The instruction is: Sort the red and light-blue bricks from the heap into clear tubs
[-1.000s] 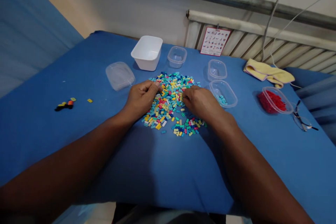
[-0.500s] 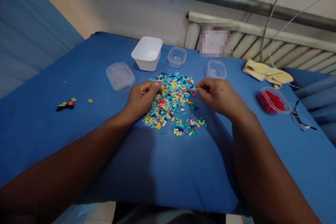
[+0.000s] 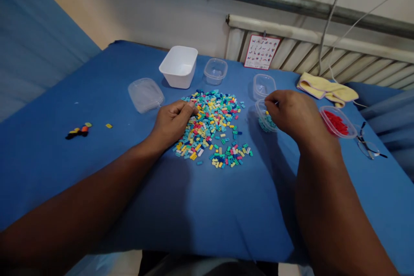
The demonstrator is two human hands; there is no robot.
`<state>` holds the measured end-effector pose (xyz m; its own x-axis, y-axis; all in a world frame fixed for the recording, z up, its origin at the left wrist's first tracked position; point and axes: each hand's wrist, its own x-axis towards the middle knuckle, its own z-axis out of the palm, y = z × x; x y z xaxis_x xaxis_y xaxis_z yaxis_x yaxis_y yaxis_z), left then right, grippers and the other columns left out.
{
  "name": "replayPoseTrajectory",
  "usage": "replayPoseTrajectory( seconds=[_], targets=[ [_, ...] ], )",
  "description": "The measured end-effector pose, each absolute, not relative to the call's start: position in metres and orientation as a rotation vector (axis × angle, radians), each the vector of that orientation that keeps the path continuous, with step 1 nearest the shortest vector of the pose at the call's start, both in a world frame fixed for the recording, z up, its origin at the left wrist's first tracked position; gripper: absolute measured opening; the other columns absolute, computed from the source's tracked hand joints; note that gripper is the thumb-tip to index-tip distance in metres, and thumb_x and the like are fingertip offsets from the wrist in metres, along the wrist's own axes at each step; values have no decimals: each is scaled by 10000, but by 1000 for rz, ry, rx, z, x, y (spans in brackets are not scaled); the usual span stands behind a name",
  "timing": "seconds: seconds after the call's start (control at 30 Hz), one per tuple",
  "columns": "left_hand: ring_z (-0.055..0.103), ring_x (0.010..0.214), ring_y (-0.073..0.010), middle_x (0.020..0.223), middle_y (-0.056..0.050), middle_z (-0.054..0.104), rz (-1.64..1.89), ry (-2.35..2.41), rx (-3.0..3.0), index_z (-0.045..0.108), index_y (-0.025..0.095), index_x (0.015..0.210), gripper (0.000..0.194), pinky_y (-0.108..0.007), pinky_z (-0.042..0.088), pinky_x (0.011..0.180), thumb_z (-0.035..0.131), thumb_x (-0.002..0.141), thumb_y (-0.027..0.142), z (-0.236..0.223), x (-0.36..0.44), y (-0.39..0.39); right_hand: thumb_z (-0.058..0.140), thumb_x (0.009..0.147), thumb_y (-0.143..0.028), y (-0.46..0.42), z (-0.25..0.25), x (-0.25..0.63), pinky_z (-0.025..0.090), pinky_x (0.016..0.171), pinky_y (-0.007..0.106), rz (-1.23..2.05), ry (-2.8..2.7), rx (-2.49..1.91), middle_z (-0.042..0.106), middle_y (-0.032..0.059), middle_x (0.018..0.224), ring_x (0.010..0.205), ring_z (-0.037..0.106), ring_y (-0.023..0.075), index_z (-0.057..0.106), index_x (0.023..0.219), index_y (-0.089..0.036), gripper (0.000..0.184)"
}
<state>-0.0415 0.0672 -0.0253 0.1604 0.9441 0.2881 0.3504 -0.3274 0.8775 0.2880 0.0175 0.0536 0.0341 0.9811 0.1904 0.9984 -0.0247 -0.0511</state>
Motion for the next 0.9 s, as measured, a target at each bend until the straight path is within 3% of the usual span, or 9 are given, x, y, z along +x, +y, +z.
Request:
replayPoseTrajectory(
  seconds=[0.3, 0.37, 0.5, 0.73, 0.9],
  targets=[
    [620, 782, -186, 757, -21, 677, 1152, 1230, 1804, 743, 195, 783, 409, -325, 466, 726, 566, 1082, 411, -22, -39, 67, 484, 1096, -246, 26, 12, 222, 573, 1013, 358, 339, -2425, -1446, 815, 91, 1370, 1200, 782, 264, 757, 1387, -208, 401],
    [628, 795, -189, 778, -27, 693, 1154, 1229, 1808, 746, 195, 786, 418, -329, 465, 735, 564, 1088, 420, -22, -39, 67, 484, 1076, -202, 26, 10, 225, 576, 972, 348, 354, -2432, -1482, 834, 91, 1311, 1149, 792, 258, 737, 1420, -199, 427],
    [592, 740, -180, 756, -20, 674, 1140, 1248, 1812, 758, 192, 797, 415, -332, 435, 706, 573, 1085, 427, -22, -39, 66, 539, 1019, -180, 26, 16, 238, 555, 842, 330, 314, -2383, -1601, 860, 74, 1120, 961, 795, 244, 784, 1287, -194, 363],
    [584, 726, -169, 764, -22, 674, 1151, 1235, 1814, 750, 183, 780, 417, -323, 458, 720, 578, 1069, 430, -20, -40, 67, 497, 1021, -134, 26, 9, 221, 553, 1077, 392, 241, -2452, -1411, 802, 148, 1367, 1264, 749, 295, 771, 1371, -151, 444],
    [577, 699, -178, 679, -12, 614, 1129, 1276, 1788, 756, 198, 806, 386, -312, 451, 663, 588, 1051, 445, -19, -40, 68, 479, 1069, -212, 24, 25, 222, 562, 937, 362, 273, -2548, -1555, 844, 113, 1211, 1087, 792, 281, 819, 1253, -185, 387]
  ],
)
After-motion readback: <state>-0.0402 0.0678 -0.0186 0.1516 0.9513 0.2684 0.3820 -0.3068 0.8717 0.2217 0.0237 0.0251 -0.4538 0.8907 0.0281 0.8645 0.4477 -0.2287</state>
